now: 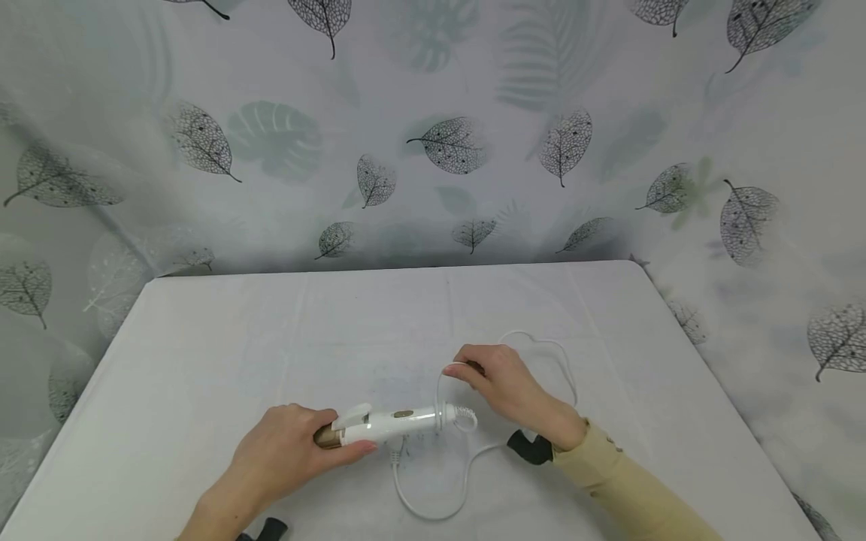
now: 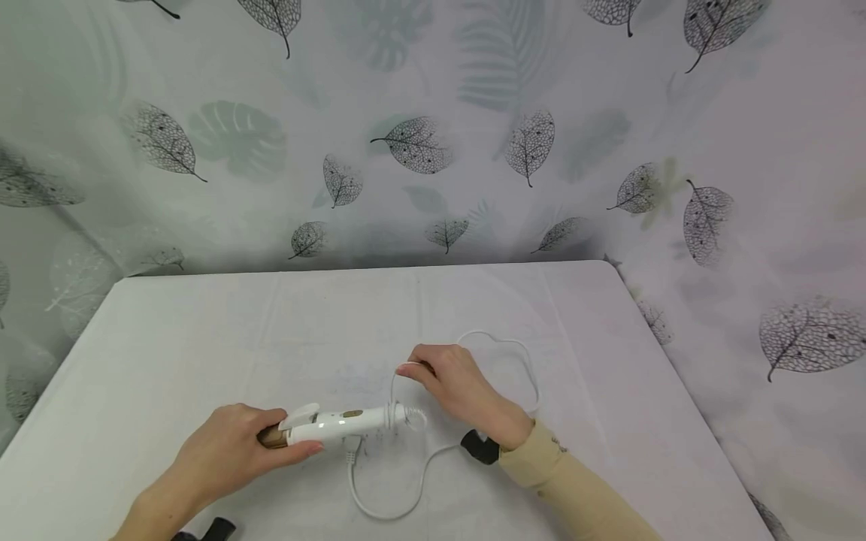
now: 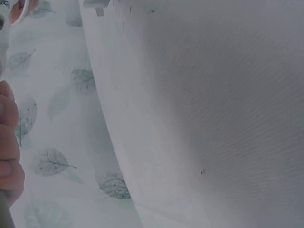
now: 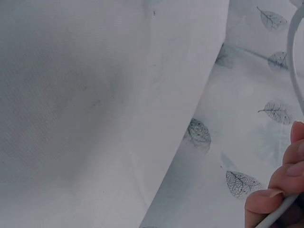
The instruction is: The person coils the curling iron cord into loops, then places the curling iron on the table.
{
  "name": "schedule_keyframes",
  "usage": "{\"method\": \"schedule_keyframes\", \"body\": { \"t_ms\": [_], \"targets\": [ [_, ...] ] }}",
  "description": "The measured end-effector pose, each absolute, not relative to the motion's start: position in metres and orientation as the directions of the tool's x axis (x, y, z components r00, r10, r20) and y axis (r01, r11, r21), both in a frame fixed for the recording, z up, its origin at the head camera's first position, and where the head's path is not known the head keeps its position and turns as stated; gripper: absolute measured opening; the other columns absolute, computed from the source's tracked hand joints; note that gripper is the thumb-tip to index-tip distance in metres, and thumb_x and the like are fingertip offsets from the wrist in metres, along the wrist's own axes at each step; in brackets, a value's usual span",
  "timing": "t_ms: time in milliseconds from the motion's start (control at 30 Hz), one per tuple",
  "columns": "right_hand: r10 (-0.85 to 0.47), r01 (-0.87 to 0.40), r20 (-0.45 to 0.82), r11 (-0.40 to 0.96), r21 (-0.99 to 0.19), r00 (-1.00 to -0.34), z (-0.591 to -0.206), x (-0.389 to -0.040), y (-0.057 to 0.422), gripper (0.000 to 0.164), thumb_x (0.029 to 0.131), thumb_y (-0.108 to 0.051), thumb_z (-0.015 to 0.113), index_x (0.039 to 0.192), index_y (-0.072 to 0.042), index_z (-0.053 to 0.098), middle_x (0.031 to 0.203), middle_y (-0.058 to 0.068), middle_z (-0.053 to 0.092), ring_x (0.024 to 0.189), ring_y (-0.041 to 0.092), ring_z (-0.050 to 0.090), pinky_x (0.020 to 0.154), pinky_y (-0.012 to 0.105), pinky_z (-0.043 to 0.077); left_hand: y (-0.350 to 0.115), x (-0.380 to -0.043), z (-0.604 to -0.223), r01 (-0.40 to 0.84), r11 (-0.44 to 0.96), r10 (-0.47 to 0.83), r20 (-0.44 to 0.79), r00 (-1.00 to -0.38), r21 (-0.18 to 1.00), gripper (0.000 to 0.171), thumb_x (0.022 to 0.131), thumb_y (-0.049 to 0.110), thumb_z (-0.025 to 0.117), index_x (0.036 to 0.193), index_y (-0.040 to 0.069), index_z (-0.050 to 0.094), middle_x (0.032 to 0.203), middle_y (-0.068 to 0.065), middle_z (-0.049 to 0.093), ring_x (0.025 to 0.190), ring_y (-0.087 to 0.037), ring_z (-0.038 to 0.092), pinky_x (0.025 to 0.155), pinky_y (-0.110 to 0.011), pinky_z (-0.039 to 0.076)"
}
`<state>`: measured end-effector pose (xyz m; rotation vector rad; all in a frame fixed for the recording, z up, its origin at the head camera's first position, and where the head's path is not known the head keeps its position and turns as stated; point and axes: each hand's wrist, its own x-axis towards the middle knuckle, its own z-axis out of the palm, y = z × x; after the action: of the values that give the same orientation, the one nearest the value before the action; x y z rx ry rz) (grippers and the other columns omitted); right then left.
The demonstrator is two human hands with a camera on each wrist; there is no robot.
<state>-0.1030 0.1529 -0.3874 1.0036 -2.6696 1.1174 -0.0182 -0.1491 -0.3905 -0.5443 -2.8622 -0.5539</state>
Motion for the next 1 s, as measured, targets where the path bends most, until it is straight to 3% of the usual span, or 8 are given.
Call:
{"method": "schedule_keyframes", "body": {
  "t_ms": [400, 833, 1000],
  "targets": [
    [-0.553, -0.660, 0.396, 0.436, -0.612, -0.733, -0.382, -0.095, 0.145, 0.015, 0.089, -0.022, 0.063, 0.075, -0.017, 0.062, 0.059, -0.013, 0.037, 0.053, -0.002, 0.032, 0.050, 0.016, 0.030, -0.146, -0.019, -0.390, 0.356, 0.882, 0.296, 0.226, -0.928, 0.308, 0.059, 0.068, 0.076, 0.060, 0.053, 0.027, 0.030, 0.051, 0.018, 0.015, 0.046, 0.003, 0.019, 0.043, -0.018, 0.017],
    [-0.560, -0.704, 0.456, 0.380, -0.600, -0.691, -0.383, -0.089, 0.135, 0.009, 0.088, -0.018, 0.065, 0.080, -0.013, 0.066, 0.065, -0.011, 0.050, 0.056, -0.002, 0.040, 0.051, 0.013, 0.034, -0.141, -0.021, -0.389, 0.276, 0.911, 0.256, 0.102, -0.961, 0.306, 0.057, 0.067, 0.081, 0.052, 0.052, 0.028, 0.039, 0.048, 0.015, 0.023, 0.044, -0.001, 0.025, 0.043, -0.020, 0.019],
    [-0.536, -0.711, 0.483, 0.390, -0.585, -0.692, -0.380, -0.086, 0.133, 0.008, 0.087, -0.018, 0.067, 0.080, -0.014, 0.066, 0.065, -0.012, 0.050, 0.056, -0.002, 0.041, 0.051, 0.012, 0.034, -0.141, -0.023, -0.386, 0.190, 0.923, 0.202, -0.004, -0.979, 0.334, 0.057, 0.066, 0.083, 0.051, 0.055, 0.026, 0.046, 0.048, 0.012, 0.028, 0.044, -0.003, 0.028, 0.043, -0.021, 0.021]
  ]
}}
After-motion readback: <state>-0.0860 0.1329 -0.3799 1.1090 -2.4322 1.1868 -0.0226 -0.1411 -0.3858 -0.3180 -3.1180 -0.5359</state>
